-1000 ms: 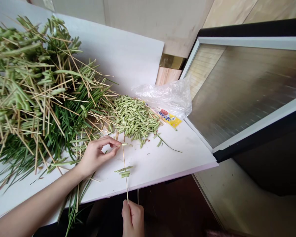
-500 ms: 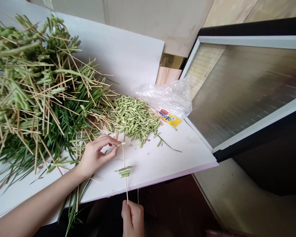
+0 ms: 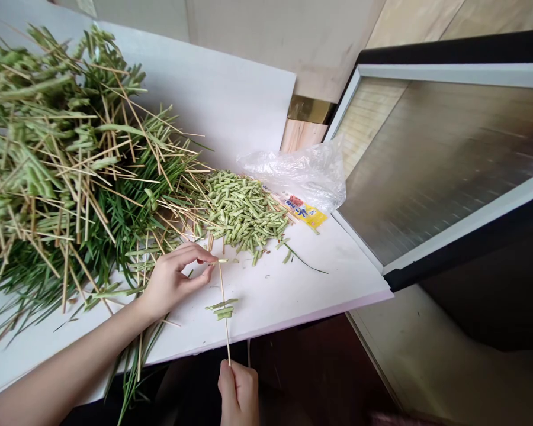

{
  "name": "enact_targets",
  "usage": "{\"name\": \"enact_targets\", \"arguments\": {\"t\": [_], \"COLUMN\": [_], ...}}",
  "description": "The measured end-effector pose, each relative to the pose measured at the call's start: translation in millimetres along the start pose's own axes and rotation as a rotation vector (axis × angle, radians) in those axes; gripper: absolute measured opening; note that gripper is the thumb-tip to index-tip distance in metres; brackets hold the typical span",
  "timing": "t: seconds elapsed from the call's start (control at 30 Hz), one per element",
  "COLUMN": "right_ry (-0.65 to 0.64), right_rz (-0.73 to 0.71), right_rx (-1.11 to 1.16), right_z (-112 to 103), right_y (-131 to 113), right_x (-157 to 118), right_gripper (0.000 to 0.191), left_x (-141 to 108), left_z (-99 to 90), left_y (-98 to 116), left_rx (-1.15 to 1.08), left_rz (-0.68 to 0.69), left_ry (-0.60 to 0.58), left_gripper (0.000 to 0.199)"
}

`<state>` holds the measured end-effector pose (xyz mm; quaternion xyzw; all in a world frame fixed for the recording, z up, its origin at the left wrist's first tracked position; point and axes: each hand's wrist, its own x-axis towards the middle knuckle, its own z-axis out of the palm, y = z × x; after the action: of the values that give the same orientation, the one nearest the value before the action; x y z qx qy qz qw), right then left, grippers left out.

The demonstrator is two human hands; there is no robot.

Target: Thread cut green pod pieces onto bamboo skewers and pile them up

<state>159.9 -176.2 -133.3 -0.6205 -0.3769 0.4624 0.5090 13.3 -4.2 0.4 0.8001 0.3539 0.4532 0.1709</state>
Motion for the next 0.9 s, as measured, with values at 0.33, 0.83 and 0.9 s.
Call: {"name": "enact_targets", "arguments": {"t": [0.33, 0.83, 0.9], "right_ry": [-0.101, -0.083, -0.092], "right_rz": [0.001, -0.154, -0.177], "right_rx": [0.038, -0.097, -0.119], "right_z": [1.9, 1.7, 0.8], "right_y": [-23.6, -4.7, -0.2], "right_x": [-1.5, 0.3, 1.8], "right_gripper": [0.048, 0.045, 0.046], "left_x": [-2.5, 5.7, 5.1], "left_z": [3.1, -2.3, -1.4], "left_y": [-0.5, -8.0, -9.0], "left_rx": [-0.012, -0.669, -0.683], "left_rz": [-0.011, -0.539, -0.581], "left_ry": [-0.005, -0.141, -0.152], "left_gripper": [0.007, 0.032, 0.032]}}
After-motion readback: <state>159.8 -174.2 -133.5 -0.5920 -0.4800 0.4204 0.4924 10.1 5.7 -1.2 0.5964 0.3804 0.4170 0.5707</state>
